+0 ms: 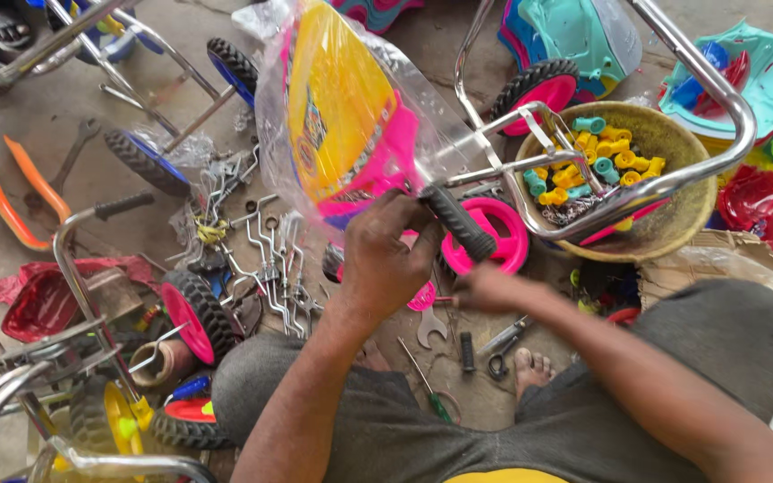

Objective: The person assembles a child's tricycle by attaching the handlebars and wheels to the frame. They use a screwdriver to tighten bolts and a pair of scissors to cut plastic packaging from the seat.

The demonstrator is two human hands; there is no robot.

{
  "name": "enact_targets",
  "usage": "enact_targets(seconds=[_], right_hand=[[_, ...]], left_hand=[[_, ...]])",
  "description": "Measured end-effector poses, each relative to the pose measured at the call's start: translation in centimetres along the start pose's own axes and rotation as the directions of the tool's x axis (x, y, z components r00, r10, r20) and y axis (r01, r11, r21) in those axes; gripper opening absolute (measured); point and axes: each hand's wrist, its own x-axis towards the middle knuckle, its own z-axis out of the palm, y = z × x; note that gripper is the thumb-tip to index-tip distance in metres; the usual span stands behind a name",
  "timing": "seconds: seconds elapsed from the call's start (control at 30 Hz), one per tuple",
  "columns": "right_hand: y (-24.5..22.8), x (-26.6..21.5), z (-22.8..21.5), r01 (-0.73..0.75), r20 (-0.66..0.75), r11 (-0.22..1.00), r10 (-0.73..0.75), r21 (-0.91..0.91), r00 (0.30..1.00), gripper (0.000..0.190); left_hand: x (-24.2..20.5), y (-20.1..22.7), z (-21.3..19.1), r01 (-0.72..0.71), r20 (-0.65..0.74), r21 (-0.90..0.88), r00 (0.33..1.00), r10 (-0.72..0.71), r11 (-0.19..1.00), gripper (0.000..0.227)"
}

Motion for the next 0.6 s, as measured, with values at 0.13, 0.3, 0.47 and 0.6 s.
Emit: enact_targets(seconds=[0.13, 0.3, 0.47, 0.6], right_hand=[[3.9, 3.8, 9.5, 0.282, -0.074, 0.872, -0.338, -0.400, 0.938, 0.040], [4.9, 5.2, 13.4, 0.020, -0.301, 0.745, -0.293, -0.667, 0.908, 0.032], [5.4, 4.9, 13.1, 0.022, -0.111, 0.650, -0.164, -0.760, 0.980, 0.025], [3.8, 5.8, 12.1, 0.053, -0.281, 0.922, -0.171, -0.384, 0.944, 0.029]], left_hand=[[-0.2, 0.3, -1.0, -0.043, 0.058, 0.091, 0.998, 0.037, 0.995, 0.021], [-1.2, 0.3, -2.7, -0.129, -0.059, 0.183, 0.988, 0.142, 0.975, 0.043], [-1.5, 0.9, -1.9, -0.204, -0.145, 0.331, 0.954, 0.264, 0.921, 0.071], [-0.7, 0.8, -1.4, -0.253, -0.150, 0.376, 0.933, 0.328, 0.891, 0.072]])
